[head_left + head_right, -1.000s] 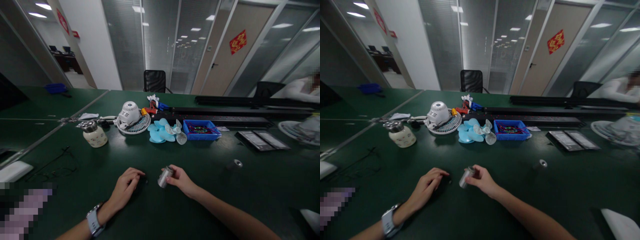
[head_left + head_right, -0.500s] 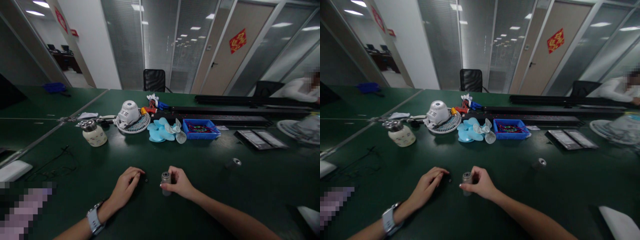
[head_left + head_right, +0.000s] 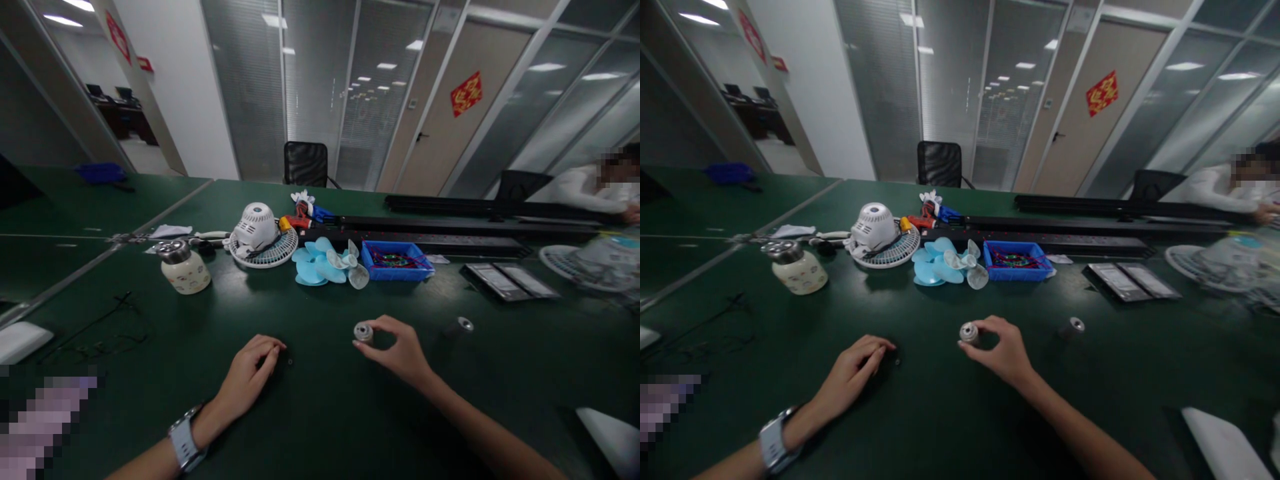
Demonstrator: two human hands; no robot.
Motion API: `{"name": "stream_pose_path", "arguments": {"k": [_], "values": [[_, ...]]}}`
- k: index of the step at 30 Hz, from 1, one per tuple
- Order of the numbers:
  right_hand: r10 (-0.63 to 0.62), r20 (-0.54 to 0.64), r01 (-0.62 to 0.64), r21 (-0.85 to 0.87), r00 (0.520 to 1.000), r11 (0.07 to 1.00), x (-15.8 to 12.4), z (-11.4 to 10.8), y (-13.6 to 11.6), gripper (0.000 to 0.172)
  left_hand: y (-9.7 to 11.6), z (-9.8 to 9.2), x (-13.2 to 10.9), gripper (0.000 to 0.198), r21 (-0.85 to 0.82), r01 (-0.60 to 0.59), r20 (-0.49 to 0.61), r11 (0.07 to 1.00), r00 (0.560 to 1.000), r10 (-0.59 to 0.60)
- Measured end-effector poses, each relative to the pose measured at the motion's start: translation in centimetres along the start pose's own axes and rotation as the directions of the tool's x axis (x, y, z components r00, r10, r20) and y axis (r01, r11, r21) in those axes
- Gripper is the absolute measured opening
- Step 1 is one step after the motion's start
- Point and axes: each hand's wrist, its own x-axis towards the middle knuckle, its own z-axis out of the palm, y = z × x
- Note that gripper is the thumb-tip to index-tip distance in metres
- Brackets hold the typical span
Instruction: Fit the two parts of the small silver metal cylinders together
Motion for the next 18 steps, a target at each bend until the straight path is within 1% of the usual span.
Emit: {"name": "stream_pose_path", "arguments": {"k": [1, 2, 5, 8, 10, 12, 14, 18], "values": [[0.004, -0.041, -0.007, -0.079, 0.999, 0.997, 0.2, -1.7, 0.8, 0.031, 0.0, 0.0, 0.0, 0.034, -0.002, 0.001, 0.001, 1.000, 1.000, -0.001], [0.035, -0.067, -0.044, -0.147, 0.997, 0.988, 0.5, -3.5, 1.7, 0.031, 0.0, 0.0, 0.0, 0.035, -0.004, 0.000, 0.003, 1.000, 1.000, 0.000], [0.210, -0.115, -0.235, -0.275, 0.971, 0.933, 1.6, -8.2, 5.1, 0.034, -0.2, 0.1, 0.0, 0.034, -0.002, -0.007, 0.001, 1.000, 1.000, 0.007], [0.334, -0.164, -0.372, -0.388, 0.928, 0.843, 2.6, -11.4, 8.4, 0.034, -0.5, 0.2, -0.1, 0.032, 0.016, -0.011, 0.011, 1.000, 1.000, 0.011], [0.368, -0.204, -0.420, -0.479, 0.907, 0.771, 3.2, -12.6, 10.1, 0.033, -0.7, 0.3, -0.1, 0.033, 0.029, -0.014, 0.025, 0.999, 1.000, 0.013], [0.388, -0.236, -0.452, -0.542, 0.891, 0.709, 3.8, -13.1, 11.2, 0.033, -0.8, 0.3, -0.1, 0.034, 0.037, -0.014, 0.034, 0.999, 0.999, 0.013], [0.412, -0.244, -0.473, -0.570, 0.878, 0.672, 4.2, -13.5, 11.7, 0.032, -0.7, 0.3, -0.1, 0.035, 0.037, -0.014, 0.037, 0.999, 0.999, 0.012], [0.431, -0.231, -0.471, -0.637, 0.872, 0.610, 5.0, -14.3, 12.3, 0.031, -0.7, 0.3, -0.1, 0.034, 0.033, -0.012, 0.042, 0.999, 0.999, 0.011]]}}
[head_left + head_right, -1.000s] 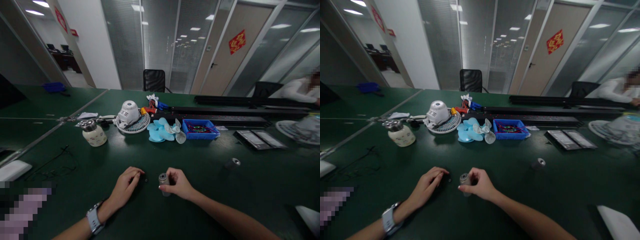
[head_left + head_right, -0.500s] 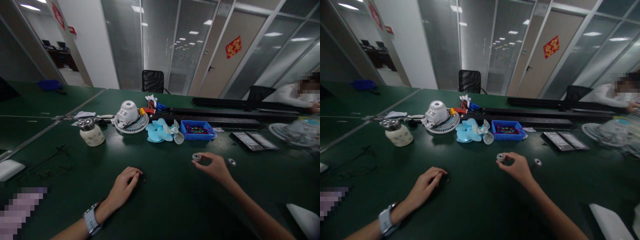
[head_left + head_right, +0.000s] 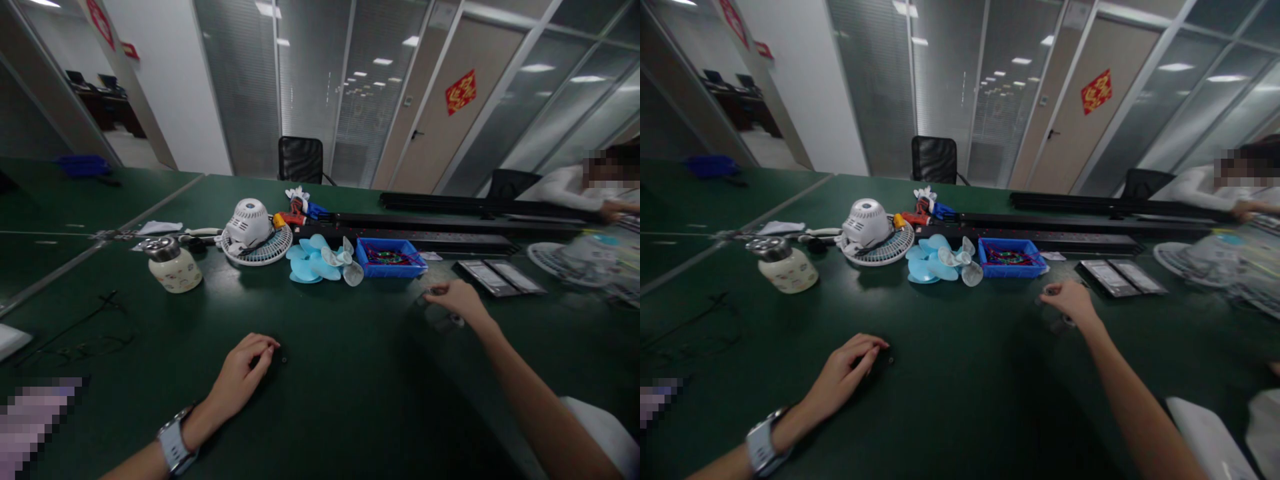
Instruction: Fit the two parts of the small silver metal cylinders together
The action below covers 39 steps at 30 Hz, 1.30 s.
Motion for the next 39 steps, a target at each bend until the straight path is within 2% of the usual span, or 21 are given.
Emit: {"name": "stream_pose_path", "arguments": {"k": [4, 5, 7, 9, 10, 11, 12, 14, 15, 18, 22, 24, 26, 28, 30, 31, 33, 35, 37, 39], "values": [[0.034, 0.016, -0.032, -0.119, 0.999, 0.992, 0.1, -0.4, -0.5, 0.038, -0.1, 0.0, 0.0, 0.033, -0.009, 0.007, 0.005, 1.000, 1.000, -0.007], [0.001, -0.018, -0.004, -0.137, 1.000, 0.991, -0.4, -0.4, -1.3, 0.041, -0.1, 0.0, 0.0, 0.033, -0.014, 0.012, 0.003, 1.000, 1.000, -0.012], [-0.155, -0.130, 0.137, -0.139, 0.979, 0.981, -2.3, -0.2, -3.8, 0.046, -0.1, 0.0, 0.0, 0.034, -0.028, 0.030, -0.003, 0.999, 1.000, -0.030], [-0.392, -0.198, 0.385, -0.071, 0.898, 0.920, -5.4, 0.4, -7.6, 0.043, 0.1, 0.0, 0.0, 0.035, -0.043, 0.057, -0.020, 0.997, 0.998, -0.058], [-0.525, -0.155, 0.534, 0.021, 0.837, 0.845, -7.1, 0.8, -9.9, 0.039, 0.1, 0.0, 0.0, 0.035, -0.049, 0.074, -0.029, 0.996, 0.997, -0.075], [-0.651, -0.079, 0.655, 0.131, 0.755, 0.744, -8.8, 1.3, -12.1, 0.037, 0.2, 0.1, 0.0, 0.035, -0.053, 0.091, -0.042, 0.994, 0.995, -0.093], [-0.735, -0.018, 0.718, 0.231, 0.678, 0.657, -10.4, 1.8, -14.4, 0.035, 0.3, 0.1, 0.0, 0.035, -0.058, 0.109, -0.054, 0.992, 0.992, -0.112], [-0.816, 0.038, 0.759, 0.345, 0.577, 0.553, -12.7, 3.1, -18.4, 0.033, 0.4, 0.1, -0.1, 0.035, -0.068, 0.140, -0.074, 0.988, 0.987, -0.145], [-0.833, 0.061, 0.760, 0.377, 0.550, 0.529, -13.4, 3.8, -20.1, 0.034, 0.4, 0.0, -0.1, 0.035, -0.074, 0.150, -0.078, 0.986, 0.985, -0.155], [-0.846, 0.085, 0.750, 0.424, 0.526, 0.508, -14.2, 5.9, -23.4, 0.038, 0.4, 0.0, -0.2, 0.035, -0.097, 0.155, -0.080, 0.983, 0.983, -0.163], [-0.868, 0.070, 0.773, 0.423, 0.492, 0.472, -14.2, 7.9, -24.9, 0.026, 0.3, 0.1, -0.2, 0.035, -0.113, 0.140, -0.073, 0.984, 0.986, -0.149], [-0.865, 0.057, 0.776, 0.415, 0.499, 0.475, -14.1, 8.0, -24.6, 0.020, 0.2, 0.2, -0.1, 0.035, -0.106, 0.139, -0.068, 0.985, 0.987, -0.146], [-0.836, 0.027, 0.756, 0.410, 0.549, 0.510, -13.5, 7.1, -23.3, 0.017, 0.2, 0.2, -0.1, 0.034, -0.097, 0.143, -0.059, 0.985, 0.987, -0.150], [-0.763, -0.039, 0.713, 0.391, 0.645, 0.582, -12.2, 5.5, -20.6, 0.015, 0.1, 0.1, -0.1, 0.034, -0.088, 0.150, -0.050, 0.985, 0.987, -0.155], [-0.631, -0.160, 0.642, 0.343, 0.759, 0.685, -10.2, 3.4, -16.5, 0.017, 0.1, 0.1, -0.1, 0.034, -0.084, 0.154, -0.043, 0.984, 0.986, -0.158], [-0.555, -0.234, 0.602, 0.307, 0.798, 0.737, -8.9, 2.3, -14.1, 0.020, 0.1, 0.0, -0.1, 0.034, -0.082, 0.155, -0.039, 0.984, 0.987, -0.159], [-0.375, -0.370, 0.474, 0.227, 0.850, 0.851, -6.4, 0.5, -8.9, 0.027, 0.1, 0.0, -0.1, 0.034, -0.082, 0.155, -0.034, 0.985, 0.987, -0.158], [-0.192, -0.413, 0.271, 0.142, 0.890, 0.952, -4.4, -0.6, -4.2, 0.033, 0.2, 0.0, -0.2, 0.035, -0.082, 0.153, -0.034, 0.985, 0.987, -0.156], [-0.048, -0.375, 0.093, 0.103, 0.926, 0.990, -3.0, -0.9, -0.8, 0.035, 0.3, 0.0, -0.2, 0.035, -0.081, 0.150, -0.043, 0.985, 0.987, -0.154], [0.040, -0.293, -0.016, 0.082, 0.955, 0.997, -2.4, -0.6, 1.1, 0.036, 0.4, -0.1, -0.1, 0.034, -0.079, 0.143, -0.049, 0.987, 0.988, -0.147]]}}
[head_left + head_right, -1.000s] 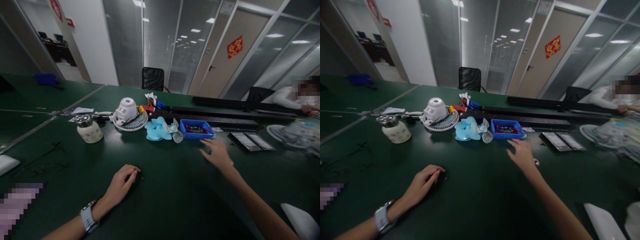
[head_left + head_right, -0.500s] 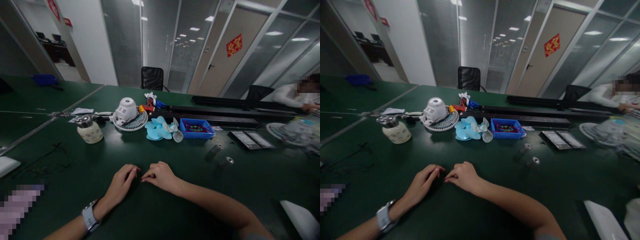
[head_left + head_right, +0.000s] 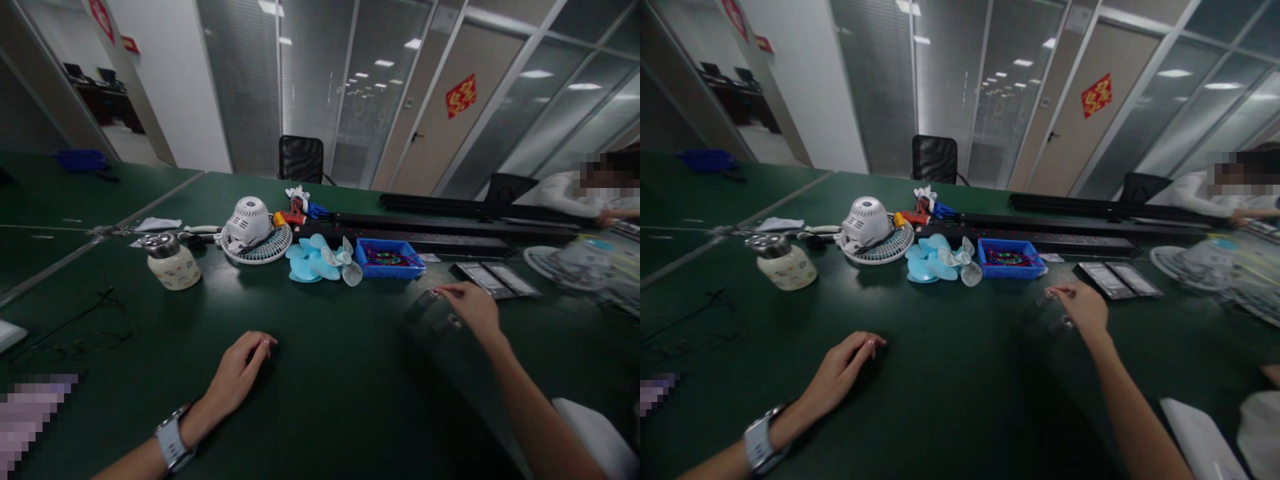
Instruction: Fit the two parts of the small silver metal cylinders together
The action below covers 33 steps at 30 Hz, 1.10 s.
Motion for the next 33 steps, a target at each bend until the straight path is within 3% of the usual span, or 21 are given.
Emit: {"name": "stream_pose_path", "arguments": {"k": [3, 16, 21, 25, 27, 30, 33], "values": [[0.032, 0.063, -0.031, -0.023, 0.997, 0.999, 0.0, 0.7, 0.6, 0.041, 0.1, 0.0, 0.1, 0.034, 0.007, -0.014, -0.002, 1.000, 1.000, 0.014], [0.023, -0.014, -0.023, -0.026, 1.000, 0.999, 0.1, 1.1, 0.2, 0.039, -0.1, 0.1, 0.0, 0.033, 0.005, -0.005, 0.000, 1.000, 1.000, 0.005], [0.059, 0.087, -0.056, -0.030, 0.994, 0.998, 0.5, 1.1, 0.3, 0.041, -0.1, 0.1, 0.1, 0.034, 0.003, -0.019, 0.005, 1.000, 1.000, 0.019], [0.068, 0.104, -0.066, -0.020, 0.992, 0.998, 0.4, 1.1, 0.7, 0.046, -0.2, 0.1, 0.1, 0.033, 0.002, -0.021, 0.000, 1.000, 1.000, 0.021], [0.055, 0.063, -0.058, 0.047, 0.997, 0.997, -0.3, 1.1, 1.3, 0.049, -0.2, 0.1, 0.0, 0.033, 0.005, -0.020, 0.001, 1.000, 1.000, 0.020], [0.048, 0.006, -0.048, 0.286, 0.999, 0.957, -2.5, 1.1, 2.5, 0.059, -0.1, 0.0, 0.0, 0.033, 0.008, -0.018, 0.002, 1.000, 1.000, 0.018], [0.010, 0.103, -0.060, 0.492, 0.995, 0.868, -5.2, 1.4, 3.6, 0.069, 0.1, 0.0, 0.0, 0.033, 0.006, -0.021, 0.000, 1.000, 1.000, 0.021]]}}
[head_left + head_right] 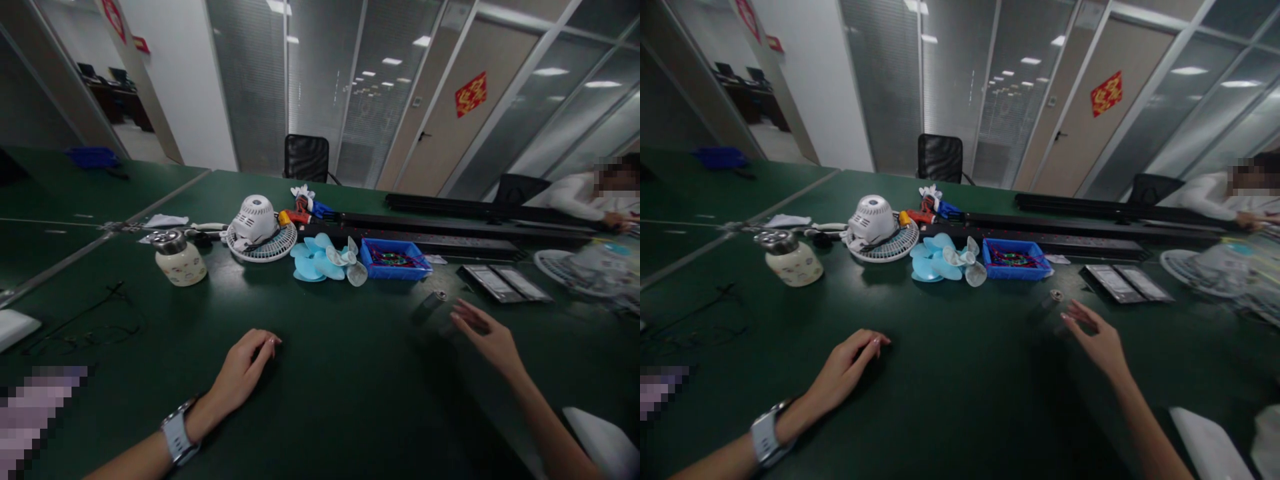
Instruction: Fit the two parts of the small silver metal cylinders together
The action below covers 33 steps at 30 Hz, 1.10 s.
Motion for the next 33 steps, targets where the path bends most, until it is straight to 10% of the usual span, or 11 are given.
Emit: {"name": "stream_pose_path", "arguments": {"k": [6, 11, 21, 33], "values": [[0.030, 0.044, -0.036, 0.144, 0.999, 0.989, -2.2, 1.3, 0.7, 0.074, -0.1, 0.0, 0.0, 0.033, 0.007, -0.002, 0.000, 1.000, 1.000, 0.002], [-0.070, 0.165, 0.032, 0.224, 0.984, 0.974, -3.8, 4.8, -3.9, 0.061, 0.1, 0.0, 0.0, 0.031, -0.015, -0.050, 0.004, 0.999, 0.999, 0.050], [-0.426, 0.576, 0.034, 0.568, 0.698, 0.822, -10.3, 14.5, -18.3, 0.050, 2.4, 0.7, -0.9, 0.031, -0.064, -0.296, 0.061, 0.953, 0.952, 0.300], [-0.461, 0.588, 0.067, 0.567, 0.665, 0.821, -11.5, 16.7, -18.6, 0.043, 4.0, 1.8, -0.1, 0.011, -0.024, -0.399, -0.022, 0.916, 0.917, 0.399]]}}
